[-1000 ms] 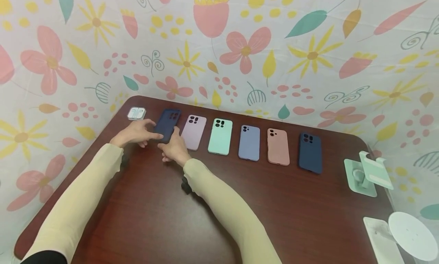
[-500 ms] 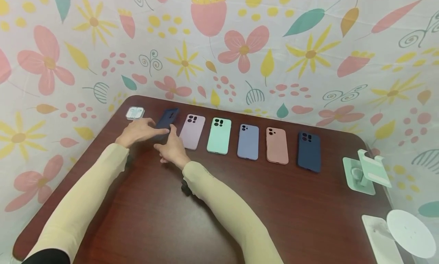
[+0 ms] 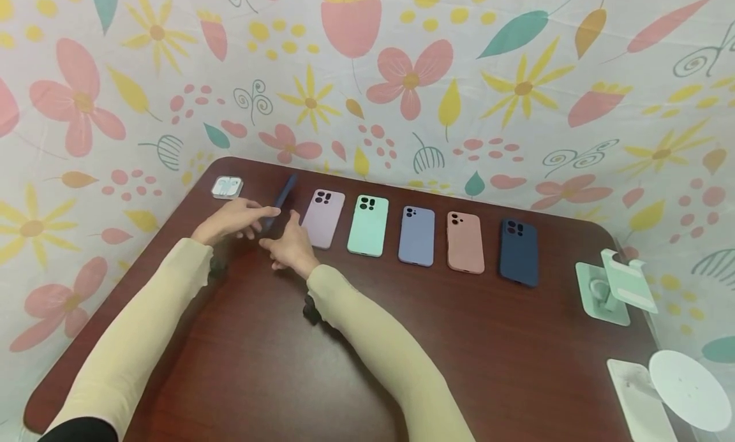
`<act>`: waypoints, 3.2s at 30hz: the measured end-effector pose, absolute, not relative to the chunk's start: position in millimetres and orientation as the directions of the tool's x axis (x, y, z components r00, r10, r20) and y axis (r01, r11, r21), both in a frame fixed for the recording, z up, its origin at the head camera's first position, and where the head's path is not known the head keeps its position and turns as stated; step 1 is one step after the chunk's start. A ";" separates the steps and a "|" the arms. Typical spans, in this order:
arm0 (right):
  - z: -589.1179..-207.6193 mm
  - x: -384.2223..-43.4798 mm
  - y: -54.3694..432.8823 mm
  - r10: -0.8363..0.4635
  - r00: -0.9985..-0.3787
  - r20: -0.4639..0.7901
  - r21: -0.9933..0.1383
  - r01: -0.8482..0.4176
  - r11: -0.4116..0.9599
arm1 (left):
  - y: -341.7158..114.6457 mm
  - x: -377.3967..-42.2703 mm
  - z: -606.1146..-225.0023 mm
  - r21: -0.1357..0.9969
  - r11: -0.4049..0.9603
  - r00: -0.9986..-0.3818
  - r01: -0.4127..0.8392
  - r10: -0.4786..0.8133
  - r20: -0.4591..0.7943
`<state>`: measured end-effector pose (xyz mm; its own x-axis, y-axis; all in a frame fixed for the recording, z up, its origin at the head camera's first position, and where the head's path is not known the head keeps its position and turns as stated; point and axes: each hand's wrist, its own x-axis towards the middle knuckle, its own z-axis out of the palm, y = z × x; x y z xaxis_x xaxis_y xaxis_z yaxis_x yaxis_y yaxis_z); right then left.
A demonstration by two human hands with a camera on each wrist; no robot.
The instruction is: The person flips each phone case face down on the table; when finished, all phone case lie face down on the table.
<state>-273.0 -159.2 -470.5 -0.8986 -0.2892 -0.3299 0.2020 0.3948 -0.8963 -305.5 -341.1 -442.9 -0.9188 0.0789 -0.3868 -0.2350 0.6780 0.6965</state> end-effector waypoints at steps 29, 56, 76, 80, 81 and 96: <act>-473.9 -281.1 -167.3 -0.294 -0.889 -0.350 -0.857 0.178 0.484 | -373.3 -296.7 -429.5 0.838 0.543 -0.992 -0.043 0.080 -0.102; -476.0 -281.8 -166.3 -0.272 -0.891 -0.364 -0.855 0.203 0.478 | -372.1 -293.8 -441.0 0.707 0.705 -0.969 -0.058 0.130 -0.209; -471.4 -283.3 -166.7 -0.263 -0.893 -0.365 -0.845 0.199 0.496 | -371.5 -302.0 -451.1 0.623 0.779 -0.946 -0.071 0.144 -0.289; -461.8 -279.9 -157.2 -0.280 -0.903 -0.327 -0.862 0.164 0.480 | -370.0 -302.3 -449.4 0.621 0.782 -0.963 -0.053 0.124 -0.239; -458.6 -278.8 -154.3 -0.285 -0.907 -0.309 -0.866 0.145 0.479 | -369.8 -301.6 -448.9 0.622 0.782 -0.969 -0.044 0.119 -0.219; -410.5 -248.3 -74.2 -0.330 -0.937 0.113 -0.792 -0.285 0.539 | -358.5 -270.8 -440.6 0.631 0.768 -0.992 0.109 0.046 0.116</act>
